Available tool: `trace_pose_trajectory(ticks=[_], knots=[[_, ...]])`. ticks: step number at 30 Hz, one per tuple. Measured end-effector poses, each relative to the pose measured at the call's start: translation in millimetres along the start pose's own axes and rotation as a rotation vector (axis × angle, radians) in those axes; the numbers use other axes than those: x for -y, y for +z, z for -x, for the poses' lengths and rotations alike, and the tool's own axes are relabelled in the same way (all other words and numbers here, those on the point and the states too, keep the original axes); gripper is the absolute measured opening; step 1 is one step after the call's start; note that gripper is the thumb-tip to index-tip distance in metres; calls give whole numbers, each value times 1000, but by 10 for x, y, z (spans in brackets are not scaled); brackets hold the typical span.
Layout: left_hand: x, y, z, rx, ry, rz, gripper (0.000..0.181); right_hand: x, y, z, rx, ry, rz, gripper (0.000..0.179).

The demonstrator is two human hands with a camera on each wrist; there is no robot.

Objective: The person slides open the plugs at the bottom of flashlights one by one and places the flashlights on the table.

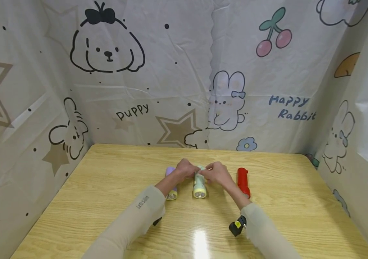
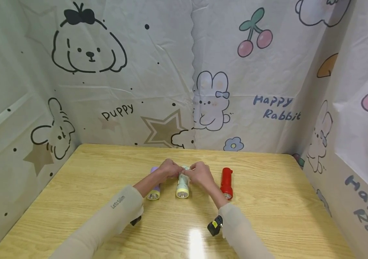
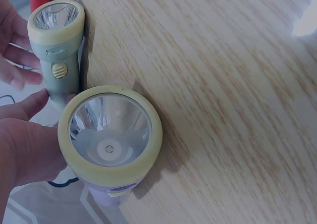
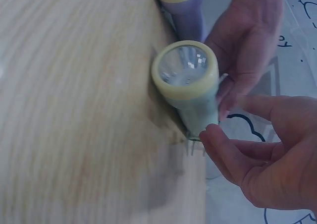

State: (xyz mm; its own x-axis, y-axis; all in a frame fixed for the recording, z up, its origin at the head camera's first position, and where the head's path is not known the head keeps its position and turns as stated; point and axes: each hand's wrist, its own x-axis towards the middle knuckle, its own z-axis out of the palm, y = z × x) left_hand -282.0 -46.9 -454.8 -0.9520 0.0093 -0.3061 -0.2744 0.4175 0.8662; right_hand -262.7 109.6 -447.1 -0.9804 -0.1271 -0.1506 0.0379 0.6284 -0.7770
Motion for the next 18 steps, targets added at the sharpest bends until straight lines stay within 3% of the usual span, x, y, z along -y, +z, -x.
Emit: trace_pose_trajectory(ticks=[5, 18], knots=[[4, -12, 5, 7, -4, 9, 25, 59, -136, 31, 21, 27, -77, 52], [-7, -15, 12, 5, -25, -9, 26, 50, -424, 95, 4, 7, -121, 52]])
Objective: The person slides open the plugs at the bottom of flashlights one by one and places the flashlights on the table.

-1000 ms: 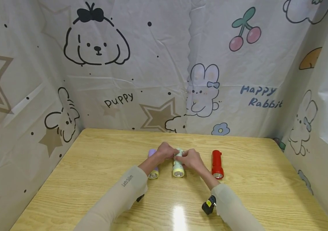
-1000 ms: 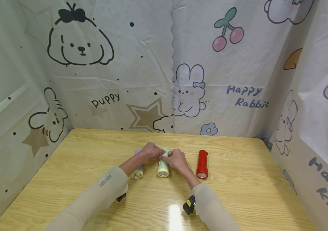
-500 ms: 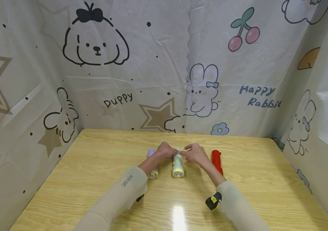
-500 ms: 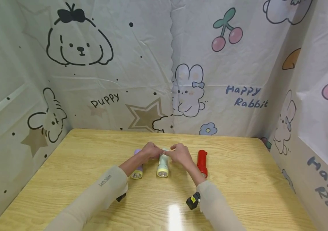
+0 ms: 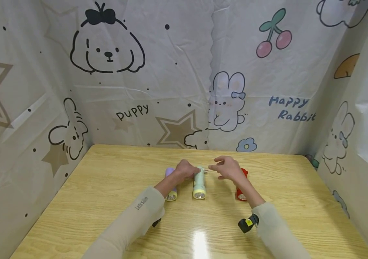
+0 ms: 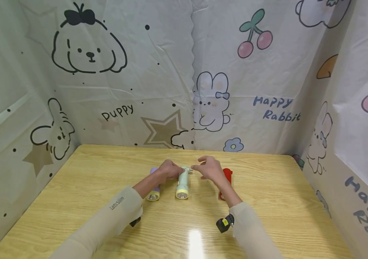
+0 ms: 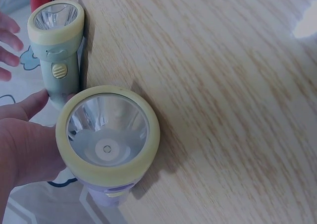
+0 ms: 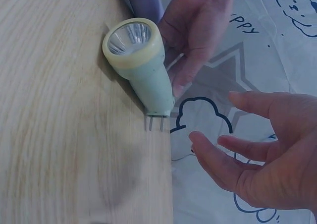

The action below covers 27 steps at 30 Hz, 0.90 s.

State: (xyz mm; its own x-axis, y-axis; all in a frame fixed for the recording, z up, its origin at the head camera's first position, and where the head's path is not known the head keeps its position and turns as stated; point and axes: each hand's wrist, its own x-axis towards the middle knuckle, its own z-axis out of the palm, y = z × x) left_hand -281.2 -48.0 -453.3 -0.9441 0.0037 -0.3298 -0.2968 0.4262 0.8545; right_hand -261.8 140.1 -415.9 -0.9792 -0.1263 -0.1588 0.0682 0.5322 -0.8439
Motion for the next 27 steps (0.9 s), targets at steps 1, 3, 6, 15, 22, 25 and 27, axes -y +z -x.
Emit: trace_pose_trajectory(ticks=[1, 3, 6, 15, 22, 25, 27], knots=[[3, 5, -8, -1, -1, 2, 26, -7, -21, 9, 0, -6, 2, 52], [9, 10, -23, 1, -2, 6, 27, -16, -56, 19, -7, -5, 11, 53], [15, 9, -29, 4, 0, 10, 29, -33, -111, 29, -11, -1, 37, 52], [12, 4, 10, 8, 16, 8, 28, -97, -246, 64, -39, 37, 53, 56], [10, 19, -29, -3, -18, -6, 22, -170, -359, 79, -45, 27, 54, 57], [2, 15, -31, -11, -24, -8, 22, -205, -415, 78, -51, 35, 65, 58], [-9, 10, -20, -13, -22, -12, 22, -231, -452, 78, -53, 40, 74, 59]])
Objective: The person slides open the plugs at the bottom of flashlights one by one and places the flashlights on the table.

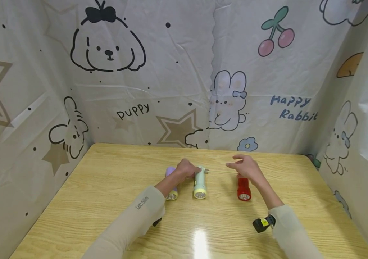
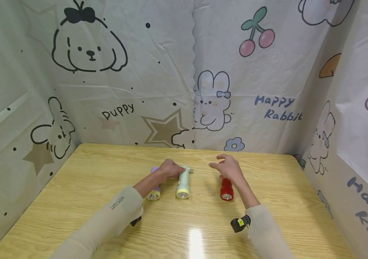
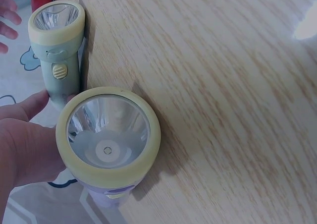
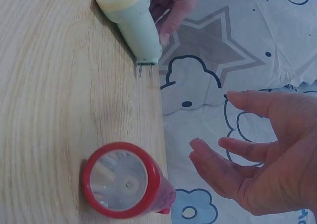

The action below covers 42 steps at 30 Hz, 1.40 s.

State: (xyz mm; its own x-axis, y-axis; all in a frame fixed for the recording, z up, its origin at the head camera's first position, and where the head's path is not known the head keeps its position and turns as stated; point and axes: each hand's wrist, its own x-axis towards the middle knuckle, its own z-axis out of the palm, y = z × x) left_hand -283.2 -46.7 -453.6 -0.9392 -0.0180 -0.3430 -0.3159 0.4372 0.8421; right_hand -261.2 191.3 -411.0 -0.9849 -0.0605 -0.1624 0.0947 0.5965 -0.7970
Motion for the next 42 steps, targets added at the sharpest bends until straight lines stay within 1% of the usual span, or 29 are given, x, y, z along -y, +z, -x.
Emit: trace_pose_trajectory(ticks=[7, 12, 15, 21, 24, 29, 33, 36, 42], knots=[[-7, 4, 9, -3, -5, 5, 28, -102, -95, -9, -16, -2, 25, 59], [-2, 7, 25, 2, 15, 6, 29, -182, -142, -11, -42, 8, 54, 60], [4, 5, 26, 11, 25, 7, 30, -224, -167, -7, -48, 19, 49, 60], [3, 3, 13, 20, 10, 38, 27, -281, -221, 7, -48, 29, 35, 63], [2, 3, 7, 18, 3, 48, 26, -317, -224, 11, -52, 41, 31, 64], [4, 8, 9, 12, 12, 37, 27, -374, -197, 24, -54, 84, 28, 65], [4, 10, 19, 8, 17, 35, 26, -409, -192, 34, -61, 101, 23, 63], [2, 10, 14, 5, 14, 31, 25, -447, -192, 29, -61, 105, 37, 63], [-12, 18, 4, 5, 2, 24, 22, -514, -175, 6, -39, 146, 81, 60]])
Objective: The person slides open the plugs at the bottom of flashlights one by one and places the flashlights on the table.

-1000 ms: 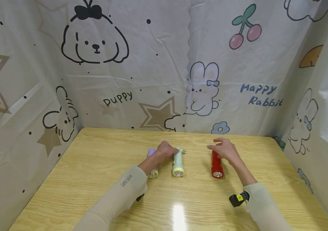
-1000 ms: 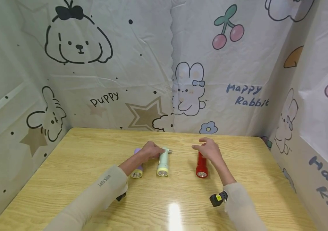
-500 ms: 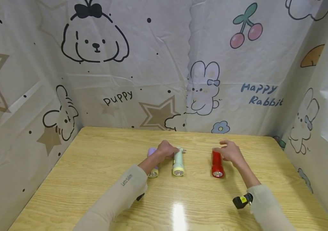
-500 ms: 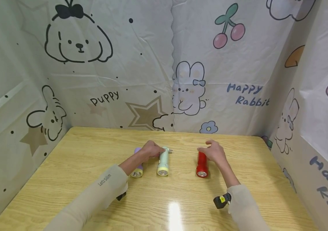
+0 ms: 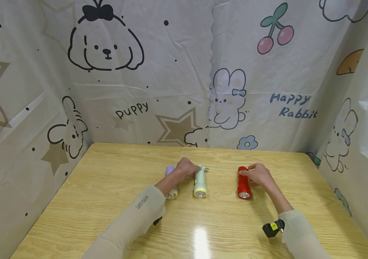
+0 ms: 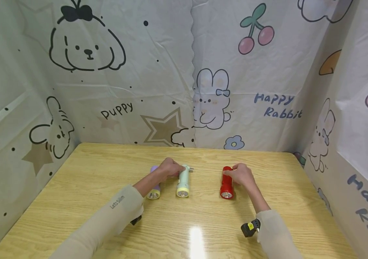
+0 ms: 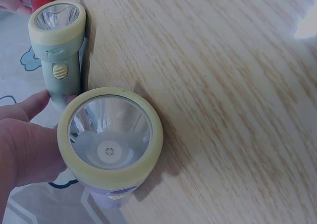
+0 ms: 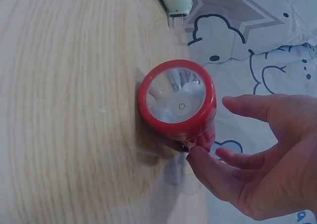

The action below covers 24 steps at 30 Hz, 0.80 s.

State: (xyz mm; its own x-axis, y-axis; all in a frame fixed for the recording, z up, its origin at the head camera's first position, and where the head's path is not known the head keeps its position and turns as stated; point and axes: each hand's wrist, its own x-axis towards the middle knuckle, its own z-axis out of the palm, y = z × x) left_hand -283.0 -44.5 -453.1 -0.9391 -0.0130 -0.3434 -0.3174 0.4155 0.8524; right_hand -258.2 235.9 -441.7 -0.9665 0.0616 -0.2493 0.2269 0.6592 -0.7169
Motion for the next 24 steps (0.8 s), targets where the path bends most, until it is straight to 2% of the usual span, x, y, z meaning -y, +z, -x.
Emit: trace_pose_trajectory(ticks=[12, 24], knots=[[-8, -12, 10, 3, 6, 8, 24, -47, 25, -11, 19, 42, -25, 33], [-3, -15, 22, 9, 1, -2, 26, -69, 60, 5, 51, 37, 6, 30]])
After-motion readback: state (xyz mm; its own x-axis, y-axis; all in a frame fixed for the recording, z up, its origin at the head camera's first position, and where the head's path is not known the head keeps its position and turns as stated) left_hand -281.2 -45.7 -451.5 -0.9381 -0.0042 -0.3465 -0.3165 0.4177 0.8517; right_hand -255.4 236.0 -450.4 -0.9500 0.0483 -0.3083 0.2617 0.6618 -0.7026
